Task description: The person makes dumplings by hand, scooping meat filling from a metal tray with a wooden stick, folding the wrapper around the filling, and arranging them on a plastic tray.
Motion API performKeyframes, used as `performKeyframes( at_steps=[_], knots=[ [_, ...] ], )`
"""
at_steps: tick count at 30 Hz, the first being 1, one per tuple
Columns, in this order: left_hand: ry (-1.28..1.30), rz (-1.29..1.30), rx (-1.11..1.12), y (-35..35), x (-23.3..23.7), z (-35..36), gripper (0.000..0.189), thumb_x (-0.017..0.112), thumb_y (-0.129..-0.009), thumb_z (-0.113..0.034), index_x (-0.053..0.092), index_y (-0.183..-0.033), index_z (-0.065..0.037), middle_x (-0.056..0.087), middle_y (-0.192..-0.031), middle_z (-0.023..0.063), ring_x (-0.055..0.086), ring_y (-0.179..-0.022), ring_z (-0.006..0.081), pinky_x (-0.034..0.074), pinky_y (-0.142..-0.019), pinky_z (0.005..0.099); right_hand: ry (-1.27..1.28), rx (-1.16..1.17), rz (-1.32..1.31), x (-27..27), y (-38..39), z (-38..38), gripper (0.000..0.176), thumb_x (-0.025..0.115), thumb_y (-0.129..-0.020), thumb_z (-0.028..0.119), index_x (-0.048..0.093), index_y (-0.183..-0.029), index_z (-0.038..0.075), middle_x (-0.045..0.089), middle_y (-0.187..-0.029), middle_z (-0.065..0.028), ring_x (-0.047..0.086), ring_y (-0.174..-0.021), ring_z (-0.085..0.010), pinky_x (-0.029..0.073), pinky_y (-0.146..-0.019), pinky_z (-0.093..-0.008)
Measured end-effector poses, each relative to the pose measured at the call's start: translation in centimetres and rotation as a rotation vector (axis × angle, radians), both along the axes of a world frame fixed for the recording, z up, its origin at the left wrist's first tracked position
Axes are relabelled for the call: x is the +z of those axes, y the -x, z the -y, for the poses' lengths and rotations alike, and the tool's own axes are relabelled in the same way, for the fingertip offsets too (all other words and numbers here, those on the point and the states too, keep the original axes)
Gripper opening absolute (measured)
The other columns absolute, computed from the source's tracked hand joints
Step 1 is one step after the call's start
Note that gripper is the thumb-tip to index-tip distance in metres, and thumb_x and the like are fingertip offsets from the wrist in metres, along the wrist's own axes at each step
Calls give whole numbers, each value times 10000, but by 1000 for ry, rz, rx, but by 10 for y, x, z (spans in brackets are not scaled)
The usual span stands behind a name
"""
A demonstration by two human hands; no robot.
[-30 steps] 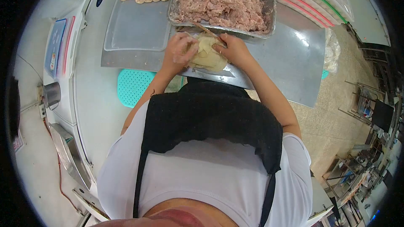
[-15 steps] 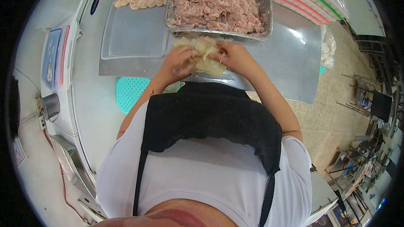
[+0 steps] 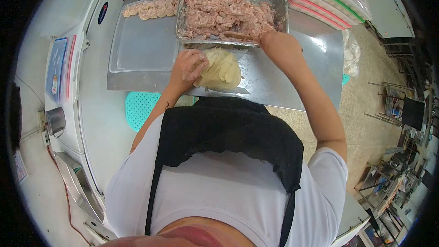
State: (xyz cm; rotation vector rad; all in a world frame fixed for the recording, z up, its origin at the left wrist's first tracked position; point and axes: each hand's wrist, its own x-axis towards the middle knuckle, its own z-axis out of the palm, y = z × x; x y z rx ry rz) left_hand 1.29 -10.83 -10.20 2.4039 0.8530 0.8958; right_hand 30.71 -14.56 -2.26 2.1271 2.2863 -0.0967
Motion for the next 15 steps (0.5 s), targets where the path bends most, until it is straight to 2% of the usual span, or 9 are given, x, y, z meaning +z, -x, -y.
performKeyframes(
  at_steps=[2,4,6,7,9,11,13,15],
  knots=[
    [70,42,42,-4,-2,5,175,658,-810,-191,642,-899,-40,616,-923,104,569,-896,319,452,-798,407,41,-19,64,-15,-14,-18,134,529,-872,147,622,-829,61,662,-818,-137,646,-748,-349,506,-622,-443],
    [135,88,97,-10,-4,8,173,655,-806,-196,647,-894,-47,618,-898,103,570,-910,318,451,-805,415,-92,124,218,-13,-24,-33,119,540,-822,128,637,-785,71,662,-772,-134,657,-702,-321,508,-586,-446],
    [321,16,89,-14,-5,12,188,654,-803,-195,655,-894,-31,624,-897,118,575,-907,324,457,-811,397,-133,172,293,19,-14,-36,117,553,-785,122,646,-747,62,659,-740,-146,667,-698,-304,518,-575,-424],
    [314,16,95,-15,-7,13,188,654,-803,-195,655,-894,-31,624,-897,118,575,-907,324,457,-811,397,-178,215,375,31,-10,-39,116,565,-748,115,655,-708,54,656,-708,-158,677,-694,-287,528,-564,-403],
    [126,-109,174,-17,-12,17,211,654,-813,-190,647,-956,-34,628,-848,123,586,-851,313,468,-780,381,-203,240,360,32,-10,-42,120,564,-748,115,658,-706,54,656,-703,-153,677,-690,-283,530,-567,-394],
    [146,-107,193,-17,-15,18,205,649,-816,-182,649,-961,-37,626,-843,124,588,-843,310,469,-775,382,-216,262,344,17,-4,-34,125,562,-747,115,662,-704,54,656,-699,-148,677,-687,-279,532,-570,-386],
    [160,-100,211,-17,-11,17,200,644,-819,-175,651,-967,-40,623,-837,124,591,-835,307,469,-770,382,-220,386,193,-18,6,-17,147,553,-790,147,658,-728,65,667,-752,-129,673,-688,-275,527,-571,-411],
    [104,-14,216,-17,-2,17,192,635,-829,-183,652,-962,-46,625,-830,117,593,-843,308,469,-770,388,-192,391,190,-20,2,-17,160,553,-801,164,659,-731,67,668,-747,-127,671,-679,-280,527,-567,-411]
  ],
)
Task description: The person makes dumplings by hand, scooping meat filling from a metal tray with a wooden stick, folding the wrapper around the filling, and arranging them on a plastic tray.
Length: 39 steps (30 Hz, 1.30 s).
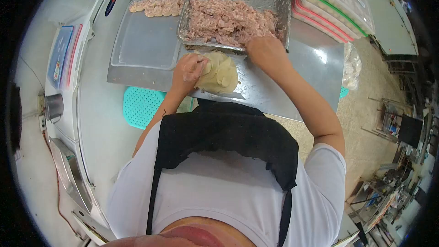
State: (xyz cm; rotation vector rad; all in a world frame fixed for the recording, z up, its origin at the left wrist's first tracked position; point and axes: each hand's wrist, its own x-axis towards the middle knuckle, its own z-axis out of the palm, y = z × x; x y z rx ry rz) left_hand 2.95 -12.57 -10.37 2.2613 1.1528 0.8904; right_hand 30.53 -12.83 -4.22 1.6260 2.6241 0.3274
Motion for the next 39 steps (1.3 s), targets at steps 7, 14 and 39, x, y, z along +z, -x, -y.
performKeyframes(
  at_steps=[7,14,39],
  knots=[
    [38,-3,-2,2,1,2,192,651,-814,-200,634,-944,-60,609,-933,126,570,-932,311,457,-806,398,81,-101,65,20,11,-23,254,540,-868,246,664,-751,57,657,-701,-130,662,-640,-302,523,-548,-421],
    [-45,-48,-198,8,5,-2,189,654,-779,-148,638,-958,-89,598,-985,122,560,-943,315,453,-822,395,198,-162,-304,5,30,-19,220,540,-817,201,664,-765,26,664,-745,-182,673,-700,-316,524,-605,-450],
    [1335,1030,-185,16,43,-34,166,635,-861,-196,576,-926,-56,593,-863,-22,570,-809,101,466,-728,285,422,-288,-595,20,46,-37,310,503,-923,320,690,-980,79,666,-869,-175,641,-799,-362,494,-722,-475]
  ],
)
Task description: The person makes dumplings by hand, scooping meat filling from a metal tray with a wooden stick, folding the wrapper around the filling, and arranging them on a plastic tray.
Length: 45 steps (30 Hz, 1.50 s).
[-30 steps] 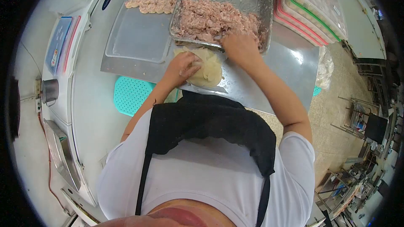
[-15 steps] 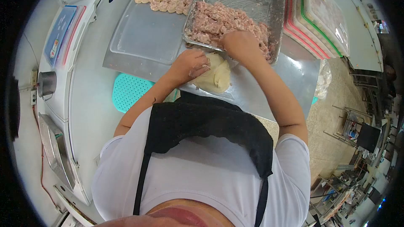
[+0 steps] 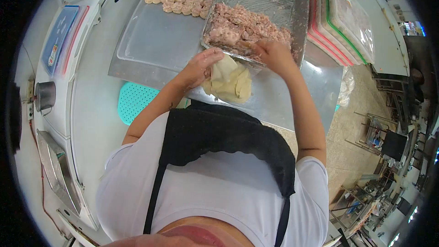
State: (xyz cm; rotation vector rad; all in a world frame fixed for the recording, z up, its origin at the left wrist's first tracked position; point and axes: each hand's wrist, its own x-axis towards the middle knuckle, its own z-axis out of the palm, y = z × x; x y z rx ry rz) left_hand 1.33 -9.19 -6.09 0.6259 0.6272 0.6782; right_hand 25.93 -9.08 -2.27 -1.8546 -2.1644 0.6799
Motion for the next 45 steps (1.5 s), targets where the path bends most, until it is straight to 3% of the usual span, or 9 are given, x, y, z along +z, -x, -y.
performKeyframes(
  at_steps=[7,13,15,20,24,28,31,37,45],
  knots=[
    [-1160,-794,-215,-8,-8,-6,240,631,-870,-176,545,-1060,-56,574,-903,22,573,-822,134,485,-778,295,10,89,604,-25,4,11,314,507,-913,341,699,-968,99,673,-843,-164,645,-813,-357,492,-711,-467],
    [-704,-283,-69,-18,-5,-15,137,535,-919,-116,554,-1042,-59,611,-1028,63,606,-969,197,484,-848,331,17,-213,-232,-15,-16,27,395,532,-934,353,663,-987,-16,624,-707,-125,582,-670,-213,456,-651,-339],
    [30,141,113,-26,13,-16,247,471,-942,-114,538,-1167,-39,593,-1166,112,587,-1078,249,458,-955,366,37,-346,-337,-5,-20,27,386,547,-934,348,661,-1014,-12,595,-676,-81,539,-643,-144,444,-640,-302],
    [186,307,285,-63,3,-42,367,404,-978,-200,468,-1276,5,518,-1287,160,517,-1172,285,388,-1042,432,-95,-346,-683,-3,-14,28,356,534,-963,325,653,-1087,13,483,-669,55,408,-607,-34,335,-537,-194],
    [313,485,363,-73,46,-45,563,333,-984,-441,433,-1289,21,485,-1317,176,441,-1242,337,312,-1074,496,-206,-249,-360,-31,-22,33,344,549,-952,319,651,-1097,24,578,-687,-3,510,-600,-104,396,-551,-246],
    [52,1213,-108,-75,-100,-102,650,282,-959,-554,433,-1303,-24,473,-1323,173,422,-1251,331,309,-1054,503,-213,-47,126,37,-28,49,316,577,-912,288,633,-1138,74,632,-861,-197,619,-789,-374,473,-697,-438],
    [255,433,478,-94,34,-47,675,301,-936,-600,458,-1282,-41,479,-1303,172,452,-1210,315,324,-1036,522,-390,-70,126,35,-32,51,291,540,-929,280,638,-1103,68,626,-852,-192,614,-784,-370,478,-701,-447],
    [229,272,501,-97,47,-45,691,388,-878,-660,530,-1150,-41,520,-1227,175,489,-1137,351,353,-994,544,-264,13,481,74,-42,56,245,516,-927,252,648,-1048,84,631,-875,-154,632,-784,-353,509,-644,-447],
    [24,491,393,-104,38,-51,315,572,-876,-243,517,-1112,-43,521,-1216,157,509,-1114,332,438,-926,522,-287,76,-232,68,-86,52,260,519,-946,248,638,-1087,64,641,-906,-190,614,-838,-357,485,-724,-401]
  ],
)
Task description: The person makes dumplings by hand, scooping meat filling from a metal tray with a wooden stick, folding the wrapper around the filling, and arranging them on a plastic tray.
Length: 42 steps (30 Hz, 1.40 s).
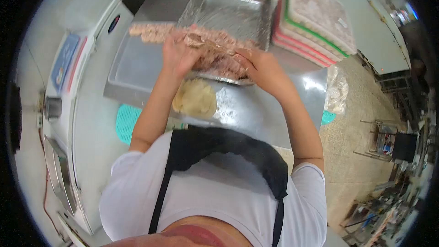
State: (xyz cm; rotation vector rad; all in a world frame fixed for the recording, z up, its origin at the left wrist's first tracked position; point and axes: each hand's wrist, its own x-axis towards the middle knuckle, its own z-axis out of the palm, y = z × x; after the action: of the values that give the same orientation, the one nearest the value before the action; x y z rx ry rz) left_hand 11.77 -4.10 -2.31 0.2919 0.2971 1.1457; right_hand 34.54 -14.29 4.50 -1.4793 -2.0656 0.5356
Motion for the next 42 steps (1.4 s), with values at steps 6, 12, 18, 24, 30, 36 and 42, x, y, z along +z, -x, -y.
performKeyframes(
  at_steps=[6,12,18,24,30,36,42],
  knots=[
    [-796,-972,-128,-13,41,15,744,718,-731,-9,367,-1383,-77,510,-1254,92,504,-1129,210,437,-971,369,87,-25,-138,2,-31,3,322,510,-956,274,619,-1113,14,647,-924,-229,617,-863,-385,481,-774,-393],
    [-1084,-1191,-210,-5,37,-1,511,784,-683,-70,601,-1160,-66,651,-1088,47,610,-940,170,484,-847,335,130,113,-79,-2,-31,15,334,519,-947,292,615,-1156,49,645,-976,-227,623,-877,-376,486,-774,-411],
    [-1269,-1452,-202,-13,36,12,331,780,-718,-186,659,-997,-56,671,-933,99,629,-871,210,487,-781,329,92,264,-118,-47,-48,-12,281,511,-934,288,637,-1117,116,642,-883,-195,624,-811,-370,495,-696,-449],
    [-704,-1588,-285,-6,-18,-19,381,752,-752,-269,653,-1027,-25,673,-911,119,620,-866,241,475,-802,363,-250,-27,199,-39,-9,10,273,557,-854,201,620,-1113,145,601,-906,-115,639,-782,-291,517,-630,-447],
    [-883,-1548,-45,5,-8,-9,495,766,-753,-225,549,-1144,-12,574,-1167,132,562,-1004,182,482,-835,336,73,-143,373,-91,-63,-14,227,517,-895,184,643,-1064,99,631,-906,-152,641,-822,-317,509,-699,-430],
    [-1196,-1477,-33,-18,68,22,544,792,-680,-220,594,-1150,-30,605,-1185,116,551,-1140,264,401,-979,348,103,12,-245,-51,-46,12,308,534,-925,272,638,-1157,98,638,-896,-205,628,-842,-374,484,-714,-441],
    [-1179,-1661,-149,-12,24,6,383,781,-699,-197,647,-1007,-15,677,-966,100,629,-916,229,479,-849,326,-47,76,-72,-46,-38,14,283,547,-921,268,636,-1129,97,630,-876,-148,625,-795,-341,499,-685,-423]
  ],
)
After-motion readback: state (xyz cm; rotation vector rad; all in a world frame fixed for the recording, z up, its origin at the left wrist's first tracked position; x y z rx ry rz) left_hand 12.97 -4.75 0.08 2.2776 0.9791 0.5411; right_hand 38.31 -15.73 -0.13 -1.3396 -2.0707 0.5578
